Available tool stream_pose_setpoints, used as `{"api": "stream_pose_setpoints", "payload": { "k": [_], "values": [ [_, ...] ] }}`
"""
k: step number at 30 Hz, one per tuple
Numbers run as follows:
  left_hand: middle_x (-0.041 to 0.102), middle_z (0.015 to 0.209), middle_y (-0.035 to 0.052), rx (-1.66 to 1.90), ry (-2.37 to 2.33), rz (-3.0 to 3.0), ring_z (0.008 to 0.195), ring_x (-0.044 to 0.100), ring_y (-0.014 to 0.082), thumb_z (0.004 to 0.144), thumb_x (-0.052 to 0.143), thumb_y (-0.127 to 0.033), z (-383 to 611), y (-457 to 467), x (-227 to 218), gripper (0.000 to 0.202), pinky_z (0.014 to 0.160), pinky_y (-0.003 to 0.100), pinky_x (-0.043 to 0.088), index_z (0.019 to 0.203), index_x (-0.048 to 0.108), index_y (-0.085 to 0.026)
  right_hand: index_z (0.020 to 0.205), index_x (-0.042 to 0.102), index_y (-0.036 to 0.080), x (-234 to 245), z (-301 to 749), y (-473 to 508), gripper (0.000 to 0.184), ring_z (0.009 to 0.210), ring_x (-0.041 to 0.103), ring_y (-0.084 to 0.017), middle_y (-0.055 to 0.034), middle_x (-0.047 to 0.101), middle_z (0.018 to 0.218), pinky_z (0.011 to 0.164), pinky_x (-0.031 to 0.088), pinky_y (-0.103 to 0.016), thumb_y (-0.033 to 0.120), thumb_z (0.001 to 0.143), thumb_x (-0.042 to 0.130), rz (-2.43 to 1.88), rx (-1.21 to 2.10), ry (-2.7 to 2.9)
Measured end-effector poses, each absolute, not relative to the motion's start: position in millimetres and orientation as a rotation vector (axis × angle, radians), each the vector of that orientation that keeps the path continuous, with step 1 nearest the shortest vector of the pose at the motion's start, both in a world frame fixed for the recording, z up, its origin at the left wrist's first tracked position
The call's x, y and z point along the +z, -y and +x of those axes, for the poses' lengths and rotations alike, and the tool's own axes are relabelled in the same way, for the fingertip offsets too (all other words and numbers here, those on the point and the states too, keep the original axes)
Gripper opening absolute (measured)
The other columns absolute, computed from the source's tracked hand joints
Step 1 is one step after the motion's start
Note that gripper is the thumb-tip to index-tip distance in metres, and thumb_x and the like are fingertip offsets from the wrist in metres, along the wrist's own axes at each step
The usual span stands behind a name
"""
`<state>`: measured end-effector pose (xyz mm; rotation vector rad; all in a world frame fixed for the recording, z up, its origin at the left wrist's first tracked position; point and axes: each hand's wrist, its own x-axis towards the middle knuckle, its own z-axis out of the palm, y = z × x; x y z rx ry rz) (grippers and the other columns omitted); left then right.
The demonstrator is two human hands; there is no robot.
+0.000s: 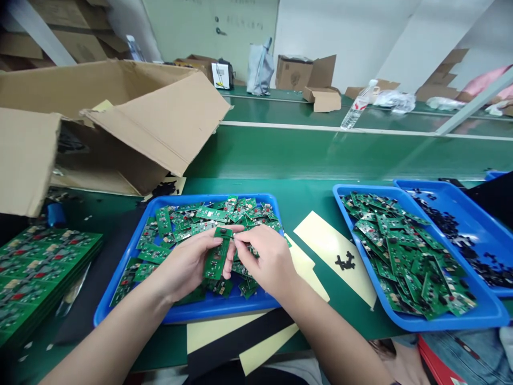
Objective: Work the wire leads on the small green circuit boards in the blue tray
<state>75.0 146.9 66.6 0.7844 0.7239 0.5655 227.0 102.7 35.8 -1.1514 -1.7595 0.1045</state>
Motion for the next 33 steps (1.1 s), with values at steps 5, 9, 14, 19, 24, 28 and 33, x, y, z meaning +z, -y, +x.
{"api": "stream_pose_setpoints", "payload": {
  "k": [5,9,14,19,24,28,33],
  "values": [
    [0.06,0.059,-0.0013,0.582,-0.729,0.759,0.051,0.058,0.0144,0.074,0.05,-0.016,75.9,-146.1,65.6,0.043,0.058,0.028,0.049,0.116,0.058,-0.009,0.076,0.058,0.018,33.5,226.1,-103.1,0.014,0.062,0.058,-0.016,-0.0036,0.064,0.066,0.059,0.046,-0.03,0.01,0.087,0.053,-1.163,0.016,1.802],
    [0.06,0.058,-0.0012,0.588,-0.729,0.758,0.051,0.057,0.0139,0.075,0.049,-0.016,76.3,-145.1,63.4,0.045,0.057,0.028,0.049,0.119,0.055,-0.008,0.078,0.058,0.017,32.5,225.6,-103.2,0.013,0.061,0.057,-0.016,-0.0036,0.064,0.065,0.059,0.046,-0.03,0.01,0.088,0.052,-1.169,-0.026,1.825],
    [0.061,0.058,0.0,0.581,-0.773,0.75,0.051,0.058,0.0138,0.079,0.044,-0.015,76.9,-144.5,64.5,0.046,0.057,0.027,0.049,0.124,0.051,-0.006,0.078,0.058,0.017,32.2,225.0,-102.9,0.014,0.061,0.057,-0.015,-0.0037,0.065,0.066,0.058,0.046,-0.029,0.01,0.088,0.052,-1.17,-0.051,1.839],
    [0.065,0.062,0.0027,0.558,-0.799,0.754,0.053,0.061,0.0159,0.079,0.044,-0.015,77.4,-144.7,64.7,0.048,0.056,0.028,0.049,0.126,0.049,-0.006,0.078,0.058,0.017,32.4,224.0,-102.6,0.013,0.061,0.058,-0.015,-0.0037,0.065,0.065,0.058,0.045,-0.029,0.009,0.087,0.053,-1.19,-0.031,1.84],
    [0.066,0.065,0.003,0.563,-0.767,0.776,0.055,0.061,0.0154,0.08,0.047,-0.017,76.6,-146.3,62.1,0.044,0.059,0.028,0.05,0.123,0.053,-0.008,0.077,0.058,0.017,32.5,223.7,-103.2,0.014,0.059,0.056,-0.015,-0.0033,0.063,0.063,0.057,0.044,-0.029,0.01,0.087,0.052,-1.198,-0.04,1.838],
    [0.066,0.066,0.0032,0.571,-0.763,0.769,0.054,0.06,0.0143,0.082,0.047,-0.019,77.0,-145.5,62.7,0.042,0.06,0.029,0.051,0.121,0.055,-0.008,0.076,0.058,0.018,31.5,224.0,-103.6,0.015,0.059,0.056,-0.015,-0.003,0.062,0.063,0.056,0.044,-0.029,0.01,0.087,0.052,-1.201,-0.053,1.839],
    [0.065,0.065,0.003,0.585,-0.766,0.755,0.053,0.059,0.0137,0.082,0.049,-0.019,77.3,-143.0,63.9,0.039,0.059,0.028,0.051,0.118,0.057,-0.008,0.078,0.059,0.018,30.6,223.1,-103.6,0.014,0.061,0.058,-0.016,-0.0038,0.064,0.065,0.057,0.045,-0.029,0.011,0.088,0.052,-1.185,-0.024,1.812]
  ]
}}
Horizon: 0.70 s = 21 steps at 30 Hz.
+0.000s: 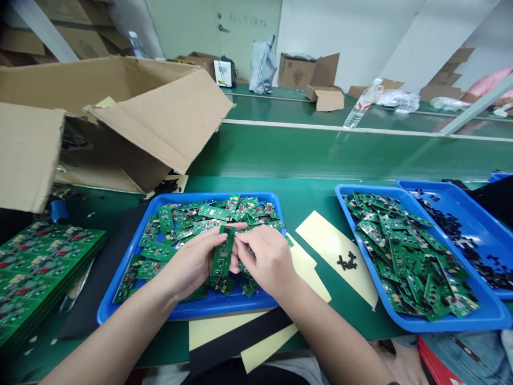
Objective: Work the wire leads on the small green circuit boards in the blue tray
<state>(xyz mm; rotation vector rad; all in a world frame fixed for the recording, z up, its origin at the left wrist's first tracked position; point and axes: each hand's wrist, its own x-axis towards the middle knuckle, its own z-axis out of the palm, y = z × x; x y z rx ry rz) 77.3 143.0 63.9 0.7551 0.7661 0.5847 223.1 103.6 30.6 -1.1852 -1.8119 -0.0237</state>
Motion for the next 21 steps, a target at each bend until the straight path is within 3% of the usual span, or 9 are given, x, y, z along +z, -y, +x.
{"api": "stream_pose_setpoints", "payload": {
  "k": [10,21],
  "values": [
    [0.065,0.066,0.0026,0.599,-0.734,0.778,0.055,0.058,0.0137,0.08,0.054,-0.025,77.5,-143.8,61.5,0.042,0.061,0.028,0.05,0.119,0.057,-0.008,0.078,0.059,0.018,31.8,221.9,-102.7,0.016,0.061,0.058,-0.015,-0.0038,0.064,0.066,0.058,0.046,-0.029,0.015,0.089,0.049,-1.216,0.048,1.788],
    [0.057,0.057,-0.0025,0.611,-0.777,0.971,0.058,0.055,0.0138,0.084,0.048,-0.029,78.1,-143.7,57.8,0.033,0.07,0.028,0.045,0.11,0.063,-0.014,0.074,0.058,0.018,31.8,223.8,-104.2,0.017,0.06,0.056,-0.015,-0.0026,0.063,0.063,0.059,0.044,-0.029,0.013,0.088,0.05,-1.247,-0.028,1.838]
  ]
}}
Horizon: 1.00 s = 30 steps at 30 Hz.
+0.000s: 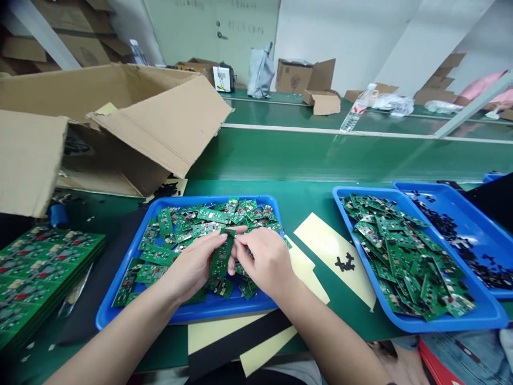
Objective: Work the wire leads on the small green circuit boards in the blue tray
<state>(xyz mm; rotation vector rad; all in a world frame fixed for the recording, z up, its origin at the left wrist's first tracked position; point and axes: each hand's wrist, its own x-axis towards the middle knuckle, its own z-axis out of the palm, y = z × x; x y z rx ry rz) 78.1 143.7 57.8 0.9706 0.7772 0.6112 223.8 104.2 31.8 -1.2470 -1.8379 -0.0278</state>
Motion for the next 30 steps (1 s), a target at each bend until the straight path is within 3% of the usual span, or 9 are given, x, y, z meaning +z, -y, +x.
{"api": "stream_pose_setpoints", "payload": {
  "k": [7,12,22,30],
  "values": [
    [0.052,0.058,-0.0026,0.626,-0.782,0.975,0.05,0.046,0.0109,0.084,0.047,-0.028,81.1,-141.8,58.3,0.02,0.051,0.024,0.038,0.085,0.062,-0.015,0.074,0.059,0.017,29.6,224.8,-104.1,0.017,0.059,0.058,-0.016,-0.003,0.064,0.063,0.06,0.044,-0.029,0.01,0.086,0.051,-1.304,-0.103,1.82],
    [0.044,0.052,-0.0034,0.612,-0.799,1.048,0.045,0.04,0.0094,0.085,0.045,-0.029,82.5,-140.7,60.4,0.025,0.045,0.022,0.033,0.065,0.05,-0.016,0.076,0.061,0.017,30.2,226.6,-104.5,0.015,0.063,0.062,-0.016,-0.0051,0.068,0.07,0.061,0.047,-0.028,0.012,0.087,0.051,-1.311,-0.122,1.786],
    [0.036,0.05,-0.005,0.464,-0.79,1.197,0.044,0.033,0.0082,0.085,0.044,-0.04,79.1,-143.0,56.5,0.033,0.042,0.02,0.026,0.061,0.045,-0.017,0.083,0.064,0.017,32.4,231.9,-106.7,0.017,0.063,0.061,-0.016,-0.0056,0.066,0.069,0.06,0.047,-0.027,0.014,0.091,0.049,-1.312,-0.205,1.847],
    [0.036,0.046,-0.0047,0.364,-0.806,1.349,0.043,0.033,0.0092,0.087,0.038,-0.042,76.6,-145.5,59.7,0.039,0.044,0.021,0.03,0.057,0.045,-0.018,0.081,0.066,0.015,34.2,234.2,-108.8,0.019,0.067,0.06,-0.017,-0.0064,0.064,0.071,0.062,0.05,-0.029,0.008,0.088,0.05,-1.23,-0.246,1.881]
  ]
}}
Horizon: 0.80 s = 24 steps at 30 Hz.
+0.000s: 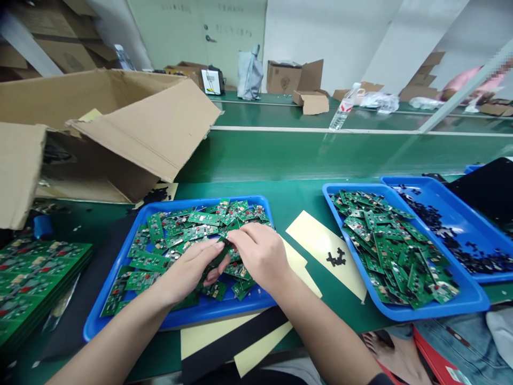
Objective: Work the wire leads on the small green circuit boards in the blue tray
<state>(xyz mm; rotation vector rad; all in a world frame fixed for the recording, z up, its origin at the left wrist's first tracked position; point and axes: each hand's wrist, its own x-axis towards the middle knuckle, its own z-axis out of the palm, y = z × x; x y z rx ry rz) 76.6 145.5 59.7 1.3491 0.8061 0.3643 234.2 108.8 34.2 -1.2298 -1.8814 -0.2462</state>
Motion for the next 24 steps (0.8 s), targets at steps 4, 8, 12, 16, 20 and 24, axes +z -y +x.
{"api": "stream_pose_setpoints", "payload": {
  "k": [4,8,12,16,20,24],
  "values": [
    [0.037,0.046,-0.0044,0.351,-0.789,1.377,0.043,0.035,0.0095,0.088,0.038,-0.041,75.0,-146.2,60.1,0.04,0.044,0.022,0.032,0.057,0.047,-0.018,0.089,0.067,0.017,31.9,237.2,-108.0,0.022,0.073,0.059,-0.015,-0.0095,0.062,0.092,0.065,0.053,-0.03,0.007,0.089,0.048,-1.191,-0.185,1.865],
    [0.037,0.047,-0.0048,0.348,-0.766,1.402,0.043,0.036,0.0099,0.088,0.036,-0.04,74.7,-145.6,59.2,0.038,0.045,0.022,0.033,0.059,0.046,-0.018,0.109,0.063,0.02,29.5,235.8,-107.4,0.027,0.083,0.06,-0.018,-0.0135,0.051,0.116,0.074,0.054,-0.035,0.009,0.087,0.052,-1.143,-0.107,1.838],
    [0.038,0.048,-0.005,0.254,-0.767,1.473,0.042,0.035,0.0097,0.09,0.032,-0.038,76.5,-142.7,59.0,0.039,0.046,0.022,0.031,0.059,0.045,-0.019,0.142,0.029,0.022,31.1,234.4,-106.3,0.058,0.087,0.061,-0.02,-0.0159,0.051,0.121,0.082,0.053,-0.043,0.015,0.088,0.051,-1.13,0.069,1.855],
    [0.039,0.051,-0.0046,0.312,-0.787,1.518,0.046,0.038,0.0103,0.088,0.034,-0.036,75.6,-144.0,61.6,0.036,0.048,0.023,0.033,0.059,0.045,-0.019,0.138,0.035,0.024,36.1,239.0,-102.0,0.052,0.086,0.062,-0.021,-0.0106,0.06,0.109,0.08,0.054,-0.043,0.028,0.089,0.053,-1.078,0.288,1.648],
    [0.046,0.062,-0.0021,0.431,-0.777,1.452,0.052,0.043,0.011,0.086,0.035,-0.033,73.1,-147.4,64.1,0.029,0.053,0.024,0.038,0.065,0.048,-0.018,0.122,0.053,0.023,42.7,247.2,-100.5,0.035,0.079,0.063,-0.019,-0.0076,0.063,0.096,0.074,0.055,-0.038,0.038,0.09,0.051,-0.918,0.525,1.334],
    [0.049,0.064,0.0004,0.447,-0.728,1.462,0.061,0.047,0.0132,0.087,0.031,-0.03,74.3,-144.8,61.4,0.031,0.064,0.026,0.041,0.066,0.051,-0.017,0.116,0.057,0.023,48.6,255.3,-104.7,0.042,0.064,0.06,-0.015,-0.005,0.062,0.085,0.062,0.054,-0.033,0.051,0.093,0.037,-0.73,0.661,1.087]
  ]
}}
